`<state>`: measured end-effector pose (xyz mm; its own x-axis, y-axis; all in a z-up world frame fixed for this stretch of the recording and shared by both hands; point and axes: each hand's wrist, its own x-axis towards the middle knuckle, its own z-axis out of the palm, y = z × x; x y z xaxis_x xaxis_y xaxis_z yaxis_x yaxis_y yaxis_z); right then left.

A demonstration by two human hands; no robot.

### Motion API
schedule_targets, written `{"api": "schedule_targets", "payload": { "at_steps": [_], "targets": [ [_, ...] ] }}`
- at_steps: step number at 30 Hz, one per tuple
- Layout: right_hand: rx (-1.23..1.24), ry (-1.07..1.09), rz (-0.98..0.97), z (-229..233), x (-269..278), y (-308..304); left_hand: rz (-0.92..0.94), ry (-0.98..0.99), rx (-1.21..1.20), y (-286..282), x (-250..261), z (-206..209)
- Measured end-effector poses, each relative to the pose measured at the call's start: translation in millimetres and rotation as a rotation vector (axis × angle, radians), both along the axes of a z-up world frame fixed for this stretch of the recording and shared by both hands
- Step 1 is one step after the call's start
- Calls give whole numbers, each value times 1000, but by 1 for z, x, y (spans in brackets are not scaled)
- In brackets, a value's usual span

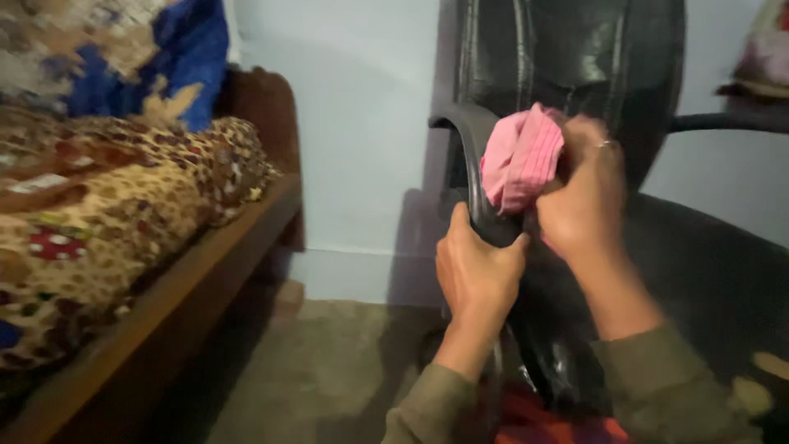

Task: The person wipes the wooden frame of a bed and the armrests of a black office chair using a pink cloth. The cleaning action involves repetitive wiping motions along the edges of the bed and the surfaces of the chair.

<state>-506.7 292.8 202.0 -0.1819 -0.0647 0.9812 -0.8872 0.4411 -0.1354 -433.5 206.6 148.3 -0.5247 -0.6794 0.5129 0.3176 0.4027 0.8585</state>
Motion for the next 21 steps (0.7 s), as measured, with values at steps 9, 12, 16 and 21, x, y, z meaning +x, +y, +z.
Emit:
{"api": "schedule_targets", "payload": {
  "at_steps": [9, 12, 16, 21],
  "targets": [
    [162, -612, 118, -65, -14, 39, 51, -2, -13, -1, -10, -7],
    [226, -712, 34, -59, 9, 56, 57, 24, -48, -3, -11, -8],
    [417, -404, -207, -53, 24, 103, 118, 31, -70, 3, -10, -7],
    [348, -224, -534, -83, -53, 234, 185, 99, -193, 22, -15, -12]
  ]
}}
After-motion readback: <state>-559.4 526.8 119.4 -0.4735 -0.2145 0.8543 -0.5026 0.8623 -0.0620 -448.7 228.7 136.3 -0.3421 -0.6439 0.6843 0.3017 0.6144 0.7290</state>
